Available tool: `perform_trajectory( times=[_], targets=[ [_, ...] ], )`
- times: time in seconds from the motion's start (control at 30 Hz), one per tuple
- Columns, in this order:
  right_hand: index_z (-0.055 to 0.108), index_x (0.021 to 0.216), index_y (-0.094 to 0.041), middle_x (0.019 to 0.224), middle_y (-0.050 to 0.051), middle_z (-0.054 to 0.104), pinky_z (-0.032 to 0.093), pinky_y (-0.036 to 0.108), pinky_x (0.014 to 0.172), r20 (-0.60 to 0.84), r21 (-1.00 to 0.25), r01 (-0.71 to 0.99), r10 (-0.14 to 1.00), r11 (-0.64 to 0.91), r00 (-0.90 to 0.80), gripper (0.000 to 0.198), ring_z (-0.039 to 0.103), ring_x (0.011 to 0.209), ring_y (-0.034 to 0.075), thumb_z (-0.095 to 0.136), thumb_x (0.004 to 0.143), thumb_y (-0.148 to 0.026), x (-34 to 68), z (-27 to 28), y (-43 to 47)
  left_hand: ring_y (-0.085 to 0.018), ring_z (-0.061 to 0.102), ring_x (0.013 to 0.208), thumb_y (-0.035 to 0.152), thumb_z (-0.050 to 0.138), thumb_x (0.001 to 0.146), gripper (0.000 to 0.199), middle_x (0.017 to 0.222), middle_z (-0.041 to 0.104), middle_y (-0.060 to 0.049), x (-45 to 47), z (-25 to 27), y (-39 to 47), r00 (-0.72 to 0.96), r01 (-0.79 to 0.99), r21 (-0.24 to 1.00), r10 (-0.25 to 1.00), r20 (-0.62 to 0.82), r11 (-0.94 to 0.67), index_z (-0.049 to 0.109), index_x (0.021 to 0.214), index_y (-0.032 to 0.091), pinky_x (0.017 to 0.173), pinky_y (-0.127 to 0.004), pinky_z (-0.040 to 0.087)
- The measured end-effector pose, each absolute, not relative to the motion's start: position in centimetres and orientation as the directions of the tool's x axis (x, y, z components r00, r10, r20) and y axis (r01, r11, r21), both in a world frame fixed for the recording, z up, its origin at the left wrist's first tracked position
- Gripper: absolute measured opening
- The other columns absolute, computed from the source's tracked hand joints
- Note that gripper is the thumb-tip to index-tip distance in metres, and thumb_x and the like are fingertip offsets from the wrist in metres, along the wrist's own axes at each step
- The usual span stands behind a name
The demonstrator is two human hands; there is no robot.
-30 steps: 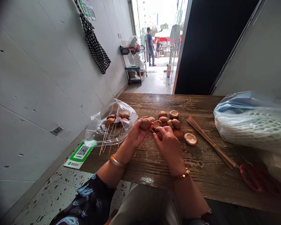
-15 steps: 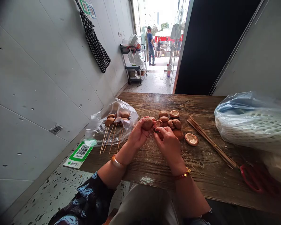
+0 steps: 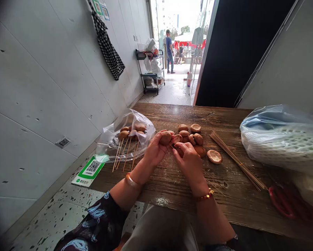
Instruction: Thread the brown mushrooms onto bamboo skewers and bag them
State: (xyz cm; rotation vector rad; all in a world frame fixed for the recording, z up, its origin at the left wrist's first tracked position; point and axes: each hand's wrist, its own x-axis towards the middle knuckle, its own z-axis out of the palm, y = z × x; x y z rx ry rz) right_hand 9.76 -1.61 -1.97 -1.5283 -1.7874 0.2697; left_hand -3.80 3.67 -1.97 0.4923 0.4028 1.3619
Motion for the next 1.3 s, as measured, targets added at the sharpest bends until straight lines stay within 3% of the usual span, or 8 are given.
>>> perform_trajectory(
  times=[0.97,1.3],
  targets=[
    [0.069,0.110,-0.021,0.106,0.010,0.065,0.050,0.037,0.079,0.420,-0.586,0.760,0.908,0.281,-0.012,0.035,0.064,0.090,0.025,0.053,0.090,-0.044,9.8,-2.2,-1.5,-0.017,0.067,0.082,0.028,0.067,0.081,0.024,0.091,0.069,-0.005,-2.9,-2.0,2.8,0.164,-0.770,0.631,0.985,0.050,0.096,0.058,0.100,0.017,0.088,-0.037,0.048],
    [0.068,0.105,-0.022,0.107,0.010,0.065,0.051,0.039,0.083,0.437,-0.654,0.675,0.899,0.340,-0.028,0.027,0.064,0.092,0.025,0.055,0.089,-0.040,9.9,-2.4,-1.3,-0.017,0.066,0.085,0.032,0.068,0.081,0.025,0.094,0.068,-0.004,-2.3,-2.2,2.2,0.176,-0.753,0.654,0.979,0.104,0.066,0.058,0.100,0.018,0.085,-0.033,0.047]
  ],
)
